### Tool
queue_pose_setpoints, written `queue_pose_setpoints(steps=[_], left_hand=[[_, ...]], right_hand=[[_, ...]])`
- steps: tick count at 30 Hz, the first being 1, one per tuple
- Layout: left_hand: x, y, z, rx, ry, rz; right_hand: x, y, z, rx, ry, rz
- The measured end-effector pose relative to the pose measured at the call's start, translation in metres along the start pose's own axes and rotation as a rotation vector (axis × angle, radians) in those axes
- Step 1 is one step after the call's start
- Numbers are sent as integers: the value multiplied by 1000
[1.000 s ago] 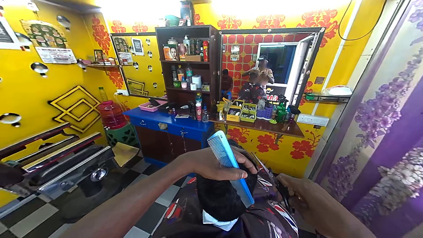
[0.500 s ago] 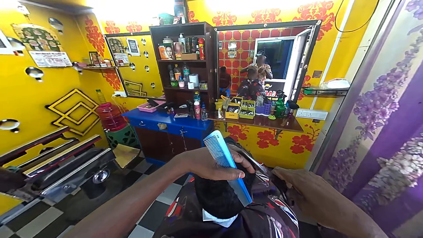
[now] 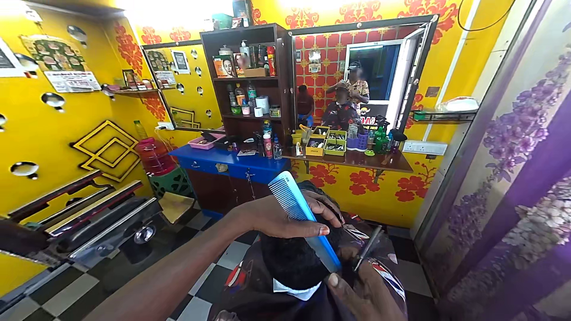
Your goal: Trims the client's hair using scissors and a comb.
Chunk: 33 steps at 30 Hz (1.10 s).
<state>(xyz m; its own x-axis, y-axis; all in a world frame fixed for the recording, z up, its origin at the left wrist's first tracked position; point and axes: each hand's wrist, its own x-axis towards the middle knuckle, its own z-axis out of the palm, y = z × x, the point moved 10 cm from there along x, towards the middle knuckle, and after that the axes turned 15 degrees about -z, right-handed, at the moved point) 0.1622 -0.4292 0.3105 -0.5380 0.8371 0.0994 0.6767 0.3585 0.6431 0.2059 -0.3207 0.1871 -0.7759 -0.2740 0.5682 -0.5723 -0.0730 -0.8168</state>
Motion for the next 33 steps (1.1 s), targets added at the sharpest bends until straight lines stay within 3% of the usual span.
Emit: queue_pose_setpoints(steps=[3, 8, 10, 13, 17, 19, 21, 24, 26, 28, 33], left_hand=[[0, -1, 1, -7, 9, -16], [-6, 7, -4, 32, 56, -3], [-5, 12, -3, 76, 32, 13], [-5, 19, 2, 133, 22, 12], [-6, 35, 4, 53, 16, 60], [-19, 48, -14, -123, 90, 92], [-47, 49, -54, -249, 270, 140], [-102, 24, -101, -175, 411, 117], [-120, -10, -85, 0, 286, -107], [-123, -34, -45, 125, 109, -210], [-100, -30, 3, 522, 73, 3]], right_hand=[[10, -9, -3, -116, -9, -162], [37, -50, -33, 92, -18, -360], [56, -45, -62, 124, 89, -337], [75, -7, -89, 195, 172, -125], [80, 28, -70, 264, -53, 42], [77, 27, -59, 293, -140, 0], [74, 20, -55, 275, -193, -64], [67, 11, -48, 218, -252, -145], [61, 6, -44, 163, -294, -200], [55, 2, -41, 107, -312, -246], [39, 6, -30, 64, -239, -321]])
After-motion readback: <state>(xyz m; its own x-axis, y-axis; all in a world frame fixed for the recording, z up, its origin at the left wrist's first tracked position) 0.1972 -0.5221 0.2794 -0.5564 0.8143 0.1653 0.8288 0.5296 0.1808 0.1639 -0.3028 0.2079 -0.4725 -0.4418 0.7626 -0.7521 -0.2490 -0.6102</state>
